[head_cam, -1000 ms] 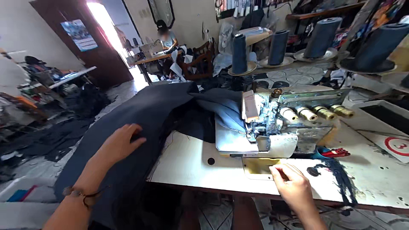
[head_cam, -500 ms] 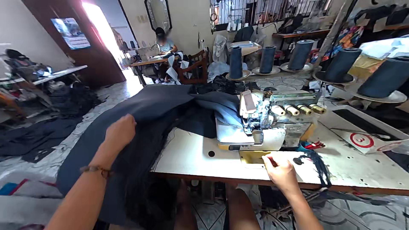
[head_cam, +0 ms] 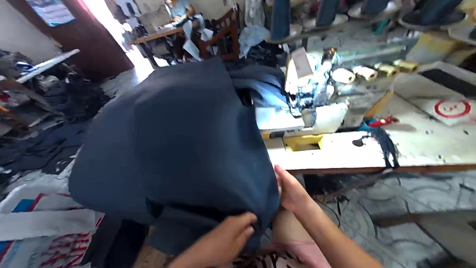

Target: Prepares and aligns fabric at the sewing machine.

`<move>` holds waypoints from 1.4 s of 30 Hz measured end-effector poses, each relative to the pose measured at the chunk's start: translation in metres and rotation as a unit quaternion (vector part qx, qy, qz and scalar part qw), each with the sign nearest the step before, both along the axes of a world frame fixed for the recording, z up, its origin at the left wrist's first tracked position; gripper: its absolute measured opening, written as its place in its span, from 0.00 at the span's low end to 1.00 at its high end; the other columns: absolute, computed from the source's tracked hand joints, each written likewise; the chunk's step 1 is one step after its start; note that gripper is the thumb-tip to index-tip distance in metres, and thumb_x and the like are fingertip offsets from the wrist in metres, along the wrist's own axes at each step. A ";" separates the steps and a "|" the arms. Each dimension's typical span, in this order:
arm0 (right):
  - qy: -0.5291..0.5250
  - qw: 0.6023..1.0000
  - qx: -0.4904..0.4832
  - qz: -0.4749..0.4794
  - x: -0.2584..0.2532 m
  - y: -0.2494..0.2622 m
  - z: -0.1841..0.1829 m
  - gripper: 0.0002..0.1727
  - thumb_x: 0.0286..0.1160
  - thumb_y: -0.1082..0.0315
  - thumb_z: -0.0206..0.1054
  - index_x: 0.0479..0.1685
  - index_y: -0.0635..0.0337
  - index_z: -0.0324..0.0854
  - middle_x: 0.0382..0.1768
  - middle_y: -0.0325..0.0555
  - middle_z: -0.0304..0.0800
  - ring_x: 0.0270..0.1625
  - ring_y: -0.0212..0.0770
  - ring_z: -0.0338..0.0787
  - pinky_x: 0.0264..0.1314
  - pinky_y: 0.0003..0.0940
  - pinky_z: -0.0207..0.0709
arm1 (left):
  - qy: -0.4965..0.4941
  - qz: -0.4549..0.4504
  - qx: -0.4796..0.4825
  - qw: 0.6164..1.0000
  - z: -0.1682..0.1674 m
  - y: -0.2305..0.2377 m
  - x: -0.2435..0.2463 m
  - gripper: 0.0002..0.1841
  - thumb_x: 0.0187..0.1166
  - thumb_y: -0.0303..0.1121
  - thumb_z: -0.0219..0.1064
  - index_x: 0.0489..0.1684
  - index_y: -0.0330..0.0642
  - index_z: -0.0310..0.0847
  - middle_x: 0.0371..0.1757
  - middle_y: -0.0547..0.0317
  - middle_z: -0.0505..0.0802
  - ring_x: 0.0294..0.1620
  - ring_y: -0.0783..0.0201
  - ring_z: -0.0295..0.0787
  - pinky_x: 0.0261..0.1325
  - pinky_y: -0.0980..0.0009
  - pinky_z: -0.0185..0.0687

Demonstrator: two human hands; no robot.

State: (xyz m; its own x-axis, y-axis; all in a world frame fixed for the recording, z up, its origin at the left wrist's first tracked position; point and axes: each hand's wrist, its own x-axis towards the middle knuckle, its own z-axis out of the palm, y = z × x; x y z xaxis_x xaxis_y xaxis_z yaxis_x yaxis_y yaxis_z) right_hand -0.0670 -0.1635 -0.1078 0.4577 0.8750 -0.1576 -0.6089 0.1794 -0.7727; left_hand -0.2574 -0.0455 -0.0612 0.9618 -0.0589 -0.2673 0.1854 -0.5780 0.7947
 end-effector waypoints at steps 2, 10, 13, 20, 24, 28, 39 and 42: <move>-0.011 0.996 -0.075 -0.048 0.003 -0.002 0.004 0.19 0.89 0.64 0.53 0.74 0.59 0.68 0.49 0.42 0.91 0.49 0.33 0.93 0.54 0.32 0.89 | 0.031 -0.119 -0.007 0.992 -0.020 -0.022 -0.011 0.15 0.86 0.24 0.58 0.65 0.27 0.82 0.54 0.34 0.92 0.57 0.42 0.92 0.64 0.45 0.85; -0.132 0.984 -0.053 -0.107 -0.033 -0.034 -0.033 0.20 0.85 0.76 0.51 0.73 0.70 0.69 0.54 0.42 0.91 0.54 0.27 0.91 0.62 0.28 0.86 | -0.290 -0.071 0.293 0.908 0.003 0.041 0.119 0.21 0.86 0.45 0.62 0.69 0.44 0.85 0.65 0.50 0.91 0.69 0.49 0.86 0.70 0.48 0.81; -0.169 0.979 -0.038 -0.110 -0.031 -0.048 -0.044 0.20 0.84 0.76 0.52 0.72 0.71 0.71 0.56 0.40 0.90 0.56 0.24 0.90 0.65 0.25 0.84 | -0.288 -0.138 0.222 0.921 -0.005 0.054 0.160 0.20 0.84 0.45 0.65 0.62 0.41 0.88 0.55 0.54 0.95 0.58 0.58 0.90 0.66 0.52 0.83; -0.176 0.982 -0.014 -0.064 -0.006 -0.064 -0.053 0.18 0.86 0.75 0.52 0.71 0.67 0.71 0.54 0.36 0.91 0.55 0.24 0.91 0.64 0.25 0.85 | -0.258 -0.094 0.027 0.961 -0.009 0.045 0.171 0.03 0.75 0.28 0.74 0.36 0.39 0.92 0.36 0.65 0.95 0.38 0.79 0.90 0.46 0.80 0.87; -0.199 0.979 0.020 -0.038 0.009 -0.056 -0.052 0.17 0.86 0.72 0.54 0.70 0.67 0.74 0.54 0.36 0.91 0.56 0.24 0.90 0.66 0.26 0.84 | -0.236 -0.058 0.022 0.970 -0.010 0.049 0.169 0.02 0.74 0.27 0.75 0.37 0.39 0.92 0.36 0.65 0.95 0.37 0.78 0.90 0.45 0.80 0.88; -0.192 0.981 0.014 -0.027 0.022 -0.045 -0.036 0.14 0.87 0.70 0.54 0.64 0.64 0.78 0.49 0.33 0.92 0.52 0.22 0.90 0.61 0.24 0.85 | -0.230 -0.074 0.036 0.970 -0.009 0.049 0.168 0.04 0.76 0.27 0.73 0.40 0.39 0.93 0.38 0.64 0.96 0.40 0.79 0.91 0.47 0.80 0.88; -0.470 0.873 -0.009 -0.132 0.013 -0.057 -0.012 0.15 0.88 0.67 0.54 0.45 0.65 0.86 0.38 0.35 0.89 0.44 0.14 0.84 0.53 0.14 0.78 | -0.234 -0.211 0.209 0.926 0.013 0.038 0.149 0.26 0.73 0.59 0.70 0.42 0.40 0.88 0.31 0.58 0.90 0.33 0.62 0.89 0.36 0.59 0.85; -0.506 0.846 0.052 -0.161 0.023 -0.102 0.005 0.14 0.92 0.57 0.52 0.50 0.49 0.84 0.42 0.22 0.87 0.48 0.10 0.82 0.55 0.12 0.77 | -0.219 -0.269 0.295 0.890 0.030 0.051 0.145 0.21 0.70 0.56 0.74 0.33 0.44 0.90 0.24 0.60 0.89 0.29 0.59 0.88 0.35 0.54 0.81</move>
State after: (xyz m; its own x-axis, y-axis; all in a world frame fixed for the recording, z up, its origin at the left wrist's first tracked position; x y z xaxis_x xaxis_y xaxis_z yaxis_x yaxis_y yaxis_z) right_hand -0.0444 -0.2657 -0.1030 0.5288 0.6647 0.5277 0.4478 0.3096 -0.8388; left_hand -0.1125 0.0059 -0.0308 0.8569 -0.5154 -0.0106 -0.4967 -0.8309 0.2507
